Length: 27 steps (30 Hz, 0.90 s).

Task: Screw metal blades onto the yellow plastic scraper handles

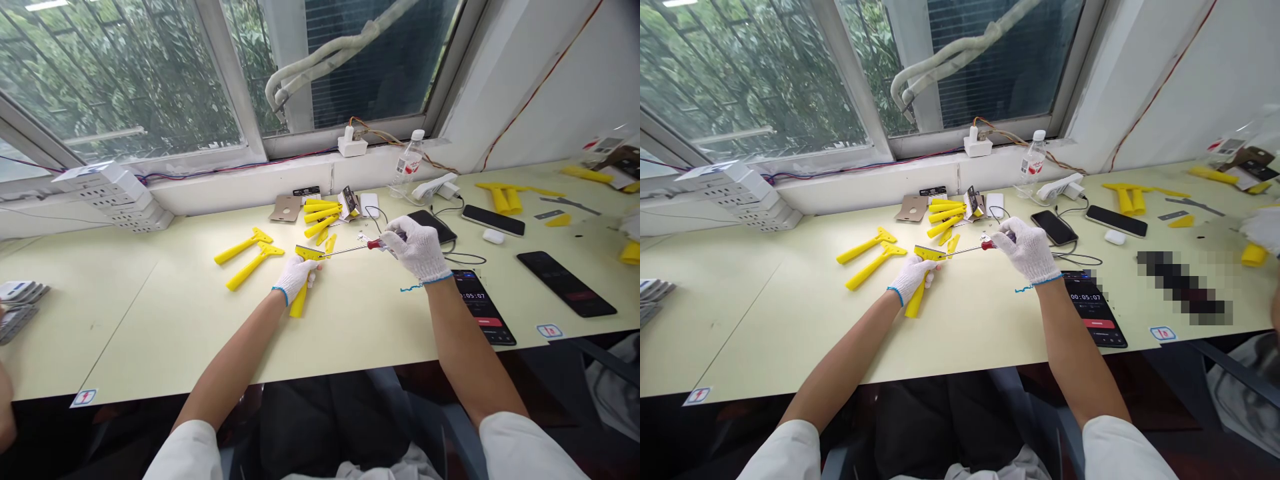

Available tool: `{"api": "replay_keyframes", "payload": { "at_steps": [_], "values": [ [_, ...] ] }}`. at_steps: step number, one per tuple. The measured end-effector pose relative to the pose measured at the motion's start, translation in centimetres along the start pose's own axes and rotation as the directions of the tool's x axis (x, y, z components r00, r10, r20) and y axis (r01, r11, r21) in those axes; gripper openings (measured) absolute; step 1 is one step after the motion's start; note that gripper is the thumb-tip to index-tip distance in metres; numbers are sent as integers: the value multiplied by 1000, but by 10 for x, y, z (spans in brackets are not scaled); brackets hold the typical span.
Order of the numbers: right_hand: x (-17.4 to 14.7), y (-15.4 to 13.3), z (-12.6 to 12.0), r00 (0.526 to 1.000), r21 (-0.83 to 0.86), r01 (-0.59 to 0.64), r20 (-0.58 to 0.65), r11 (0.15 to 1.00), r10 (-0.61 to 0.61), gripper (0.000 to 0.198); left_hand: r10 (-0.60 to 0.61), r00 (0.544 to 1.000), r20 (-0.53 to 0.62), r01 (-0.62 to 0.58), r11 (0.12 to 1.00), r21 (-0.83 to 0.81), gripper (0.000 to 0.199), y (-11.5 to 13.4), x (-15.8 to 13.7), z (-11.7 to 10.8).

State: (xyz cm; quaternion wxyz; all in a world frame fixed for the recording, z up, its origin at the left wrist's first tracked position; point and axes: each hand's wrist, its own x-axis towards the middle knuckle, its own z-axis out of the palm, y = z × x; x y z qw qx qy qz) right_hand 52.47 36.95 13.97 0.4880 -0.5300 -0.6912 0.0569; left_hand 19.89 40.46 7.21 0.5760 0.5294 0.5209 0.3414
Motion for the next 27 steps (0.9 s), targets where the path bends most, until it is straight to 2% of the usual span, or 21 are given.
{"api": "replay_keyframes", "payload": {
  "at_steps": [4,8,10,15,17,20,23,25,27],
  "values": [
    [-1,1,-2,994,188,74,68,979,-88,23,2,1000,-13,-2,1000,-16,15,-4,2,-1],
    [-1,-1,-4,986,305,-11,162,952,-40,21,1,1000,-17,-1,999,-40,19,-7,5,-1],
    [-2,-2,-3,992,284,-6,120,959,-29,24,0,1000,-16,-1,999,-39,20,-8,6,-1],
    [-6,-9,9,992,30,90,-91,996,-87,20,-25,999,-24,25,999,22,16,-4,4,0],
    [-8,-10,13,987,-16,95,-126,995,-96,18,-26,999,-25,26,999,23,16,-3,4,0],
    [-8,-9,15,991,84,131,-53,988,-126,24,-21,1000,-23,21,1000,10,13,-3,4,0],
    [-6,-7,12,991,229,112,42,967,-125,26,-32,999,-22,32,999,-7,12,-4,5,0],
    [-4,-7,10,993,241,89,52,966,-105,22,-45,999,-22,44,999,-27,12,-4,5,0],
    [-4,-10,9,995,178,99,13,979,-103,22,-48,998,-31,47,999,-26,13,-2,4,1]
  ]
}}
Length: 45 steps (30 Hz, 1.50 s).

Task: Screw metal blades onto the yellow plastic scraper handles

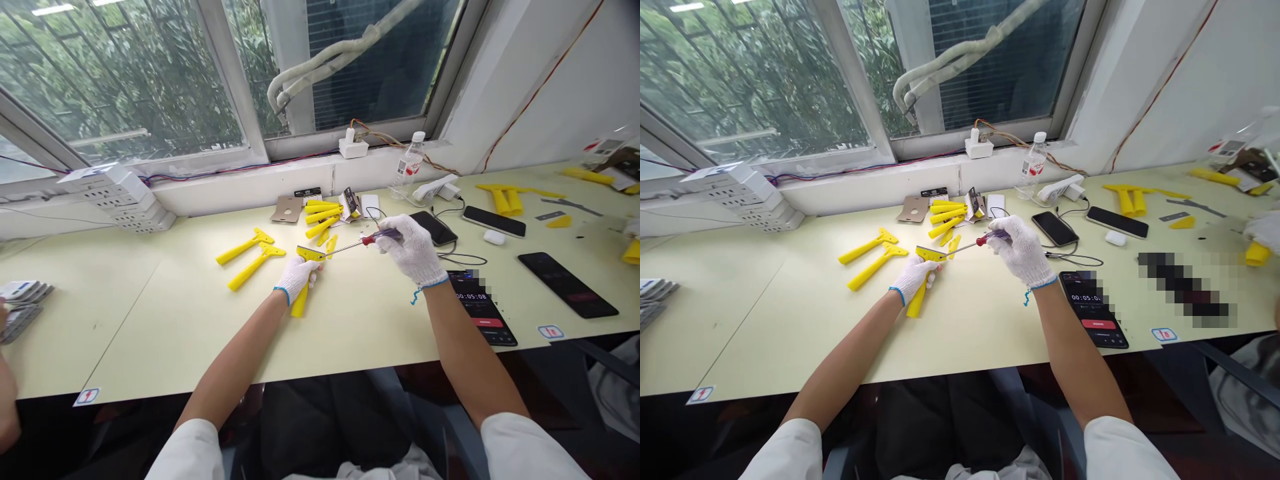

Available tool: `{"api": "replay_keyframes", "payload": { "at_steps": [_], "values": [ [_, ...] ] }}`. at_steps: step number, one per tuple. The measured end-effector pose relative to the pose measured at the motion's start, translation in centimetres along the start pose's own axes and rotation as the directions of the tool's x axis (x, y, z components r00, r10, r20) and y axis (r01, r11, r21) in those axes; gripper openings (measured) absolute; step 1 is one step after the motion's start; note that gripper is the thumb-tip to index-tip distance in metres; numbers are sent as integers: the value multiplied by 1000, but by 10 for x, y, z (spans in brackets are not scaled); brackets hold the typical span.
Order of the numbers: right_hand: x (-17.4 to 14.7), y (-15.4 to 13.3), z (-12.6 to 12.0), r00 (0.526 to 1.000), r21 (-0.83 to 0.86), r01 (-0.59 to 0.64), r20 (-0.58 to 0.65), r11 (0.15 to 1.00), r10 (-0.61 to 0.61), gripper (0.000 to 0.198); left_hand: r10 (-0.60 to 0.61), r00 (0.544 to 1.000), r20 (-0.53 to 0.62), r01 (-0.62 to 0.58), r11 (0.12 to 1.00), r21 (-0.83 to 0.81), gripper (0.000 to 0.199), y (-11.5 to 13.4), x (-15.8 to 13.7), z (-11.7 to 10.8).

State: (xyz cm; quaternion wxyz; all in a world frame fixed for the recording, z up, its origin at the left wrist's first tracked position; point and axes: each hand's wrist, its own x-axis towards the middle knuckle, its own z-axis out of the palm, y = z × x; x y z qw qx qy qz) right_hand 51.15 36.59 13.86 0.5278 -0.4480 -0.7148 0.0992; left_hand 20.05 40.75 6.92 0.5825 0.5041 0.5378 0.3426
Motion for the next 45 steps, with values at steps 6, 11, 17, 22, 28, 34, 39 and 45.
{"api": "replay_keyframes", "payload": {
  "at_steps": [6,11,17,22,28,34,39,45],
  "values": [
    [-1,-10,4,990,-234,-66,-135,970,34,27,-2,1000,-6,3,999,36,14,4,-2,1],
    [3,-3,0,1000,-162,21,-18,987,-24,20,30,1000,3,-30,999,25,15,5,-2,1],
    [3,-7,-4,997,-81,35,-62,996,-41,16,8,1000,3,-8,1000,28,13,10,-7,2],
    [-2,-16,1,998,-174,16,-63,985,-27,20,10,1000,-15,-9,999,33,14,8,-6,1],
    [0,-12,-10,988,6,34,148,999,-35,14,-5,999,-31,6,1000,27,14,10,-7,3],
    [1,-17,-10,998,-78,34,48,996,-30,16,20,1000,-20,-18,996,90,12,21,-19,5],
    [-1,-16,-4,998,-154,-52,38,987,58,18,17,999,-51,-13,996,92,13,23,-20,5],
    [2,-10,-8,987,79,-77,150,994,64,13,13,998,-62,-7,995,101,14,20,-16,3]
  ]
}}
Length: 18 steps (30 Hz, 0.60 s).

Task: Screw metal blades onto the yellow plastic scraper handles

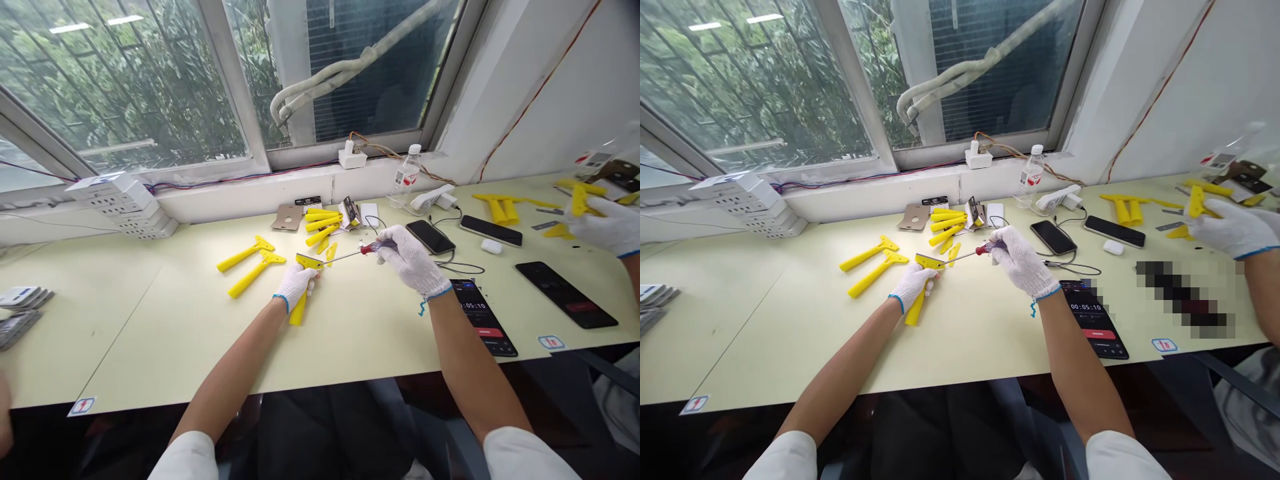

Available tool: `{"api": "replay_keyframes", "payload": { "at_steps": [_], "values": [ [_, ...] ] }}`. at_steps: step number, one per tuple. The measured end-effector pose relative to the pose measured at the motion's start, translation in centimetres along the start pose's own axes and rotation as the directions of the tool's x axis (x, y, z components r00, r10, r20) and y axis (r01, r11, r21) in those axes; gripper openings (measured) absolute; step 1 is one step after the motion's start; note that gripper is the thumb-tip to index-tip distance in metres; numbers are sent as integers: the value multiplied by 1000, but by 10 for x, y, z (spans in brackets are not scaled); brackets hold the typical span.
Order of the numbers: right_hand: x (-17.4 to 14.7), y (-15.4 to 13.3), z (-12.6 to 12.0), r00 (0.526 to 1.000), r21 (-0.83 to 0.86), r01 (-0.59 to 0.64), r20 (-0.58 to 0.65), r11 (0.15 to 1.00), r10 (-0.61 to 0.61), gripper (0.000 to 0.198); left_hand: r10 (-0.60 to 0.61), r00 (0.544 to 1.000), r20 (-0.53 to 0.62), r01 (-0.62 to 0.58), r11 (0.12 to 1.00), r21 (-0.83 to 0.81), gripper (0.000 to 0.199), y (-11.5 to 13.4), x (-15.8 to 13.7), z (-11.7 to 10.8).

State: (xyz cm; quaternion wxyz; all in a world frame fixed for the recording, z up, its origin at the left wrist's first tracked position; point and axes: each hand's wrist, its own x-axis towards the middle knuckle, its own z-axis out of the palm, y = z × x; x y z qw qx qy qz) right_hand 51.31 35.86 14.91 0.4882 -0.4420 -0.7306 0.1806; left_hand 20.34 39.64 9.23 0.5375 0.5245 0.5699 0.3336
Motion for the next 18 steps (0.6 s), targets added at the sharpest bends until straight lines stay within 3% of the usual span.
{"api": "replay_keyframes", "payload": {
  "at_steps": [7,10,13,18],
  "values": [
    [-1,-2,5,989,-225,-65,-141,972,33,24,-4,1000,6,4,1000,1,13,3,-3,1],
    [-1,2,4,995,-145,-88,-69,986,79,22,-24,1000,-3,24,1000,5,12,6,-5,1],
    [0,4,3,1000,-58,-16,-19,998,15,20,-31,1000,0,31,1000,-1,11,8,-7,1],
    [2,1,4,993,-217,6,-113,976,-31,18,-10,1000,2,10,1000,1,11,6,-6,0]
  ]
}}
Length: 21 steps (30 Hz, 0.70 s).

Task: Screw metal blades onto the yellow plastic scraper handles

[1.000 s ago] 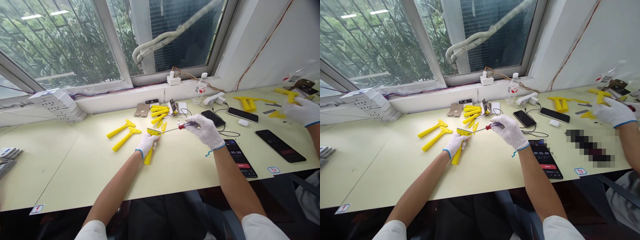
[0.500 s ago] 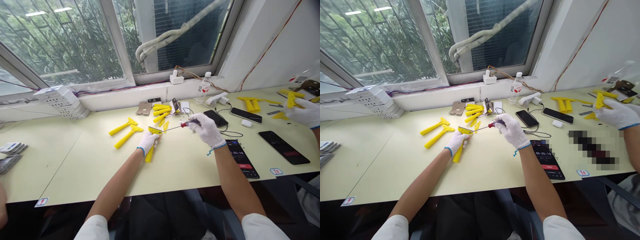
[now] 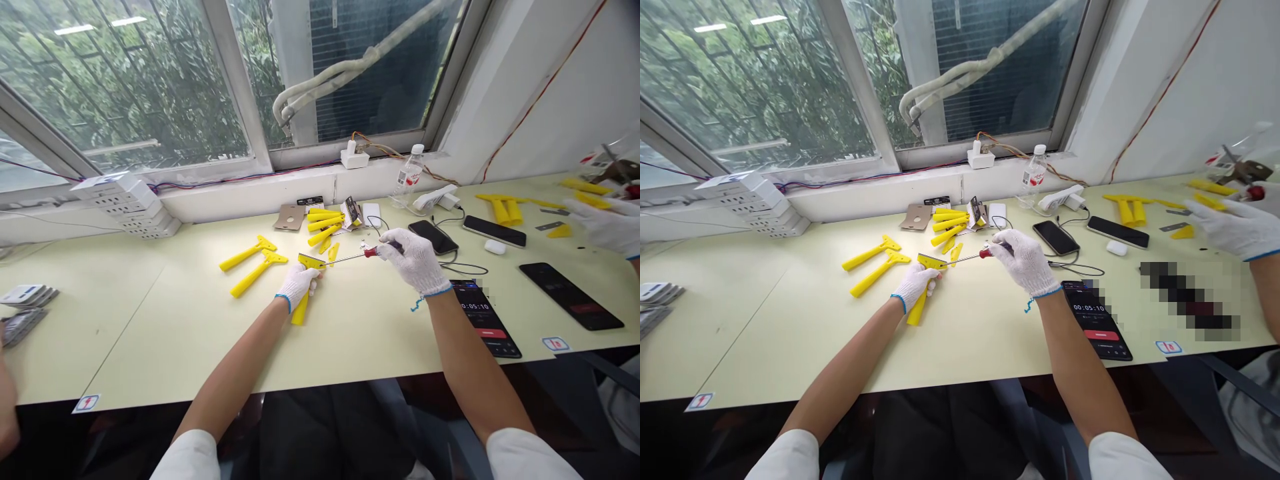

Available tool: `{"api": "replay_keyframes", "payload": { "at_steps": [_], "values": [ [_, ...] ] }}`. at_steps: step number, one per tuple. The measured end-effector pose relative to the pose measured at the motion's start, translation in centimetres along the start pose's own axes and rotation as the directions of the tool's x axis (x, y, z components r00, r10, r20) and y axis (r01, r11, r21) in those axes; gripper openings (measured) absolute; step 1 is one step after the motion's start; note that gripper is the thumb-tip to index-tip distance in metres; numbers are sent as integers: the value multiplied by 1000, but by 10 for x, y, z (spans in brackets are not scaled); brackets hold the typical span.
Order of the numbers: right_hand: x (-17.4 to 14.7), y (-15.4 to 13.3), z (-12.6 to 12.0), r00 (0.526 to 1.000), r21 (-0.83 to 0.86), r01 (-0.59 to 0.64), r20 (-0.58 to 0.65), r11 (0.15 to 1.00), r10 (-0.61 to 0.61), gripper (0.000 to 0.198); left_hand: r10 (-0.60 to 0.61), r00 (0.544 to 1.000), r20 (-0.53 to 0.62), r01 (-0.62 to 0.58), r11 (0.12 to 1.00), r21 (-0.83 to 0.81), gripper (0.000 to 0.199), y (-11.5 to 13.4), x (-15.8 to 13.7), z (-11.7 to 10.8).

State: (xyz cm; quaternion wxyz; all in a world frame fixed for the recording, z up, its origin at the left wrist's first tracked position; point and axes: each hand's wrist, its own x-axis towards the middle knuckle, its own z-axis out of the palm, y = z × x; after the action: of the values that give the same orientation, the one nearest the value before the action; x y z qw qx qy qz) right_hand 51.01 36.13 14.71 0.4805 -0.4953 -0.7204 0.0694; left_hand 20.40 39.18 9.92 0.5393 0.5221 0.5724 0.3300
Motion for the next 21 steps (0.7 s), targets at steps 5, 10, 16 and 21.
{"api": "replay_keyframes", "payload": {
  "at_steps": [5,10,16,21],
  "values": [
    [0,2,-1,999,-19,-49,15,999,49,21,0,1000,7,1,999,-32,11,-9,9,-1],
    [0,3,-2,991,146,-76,121,986,59,20,-4,1000,8,4,999,-37,12,-20,16,-4],
    [-1,4,-1,995,-25,-94,16,995,94,21,6,1000,27,-5,1000,-21,10,-24,20,-5],
    [1,6,-1,997,41,-38,73,998,35,24,-4,1000,24,5,999,-39,11,-23,20,-4]
  ]
}}
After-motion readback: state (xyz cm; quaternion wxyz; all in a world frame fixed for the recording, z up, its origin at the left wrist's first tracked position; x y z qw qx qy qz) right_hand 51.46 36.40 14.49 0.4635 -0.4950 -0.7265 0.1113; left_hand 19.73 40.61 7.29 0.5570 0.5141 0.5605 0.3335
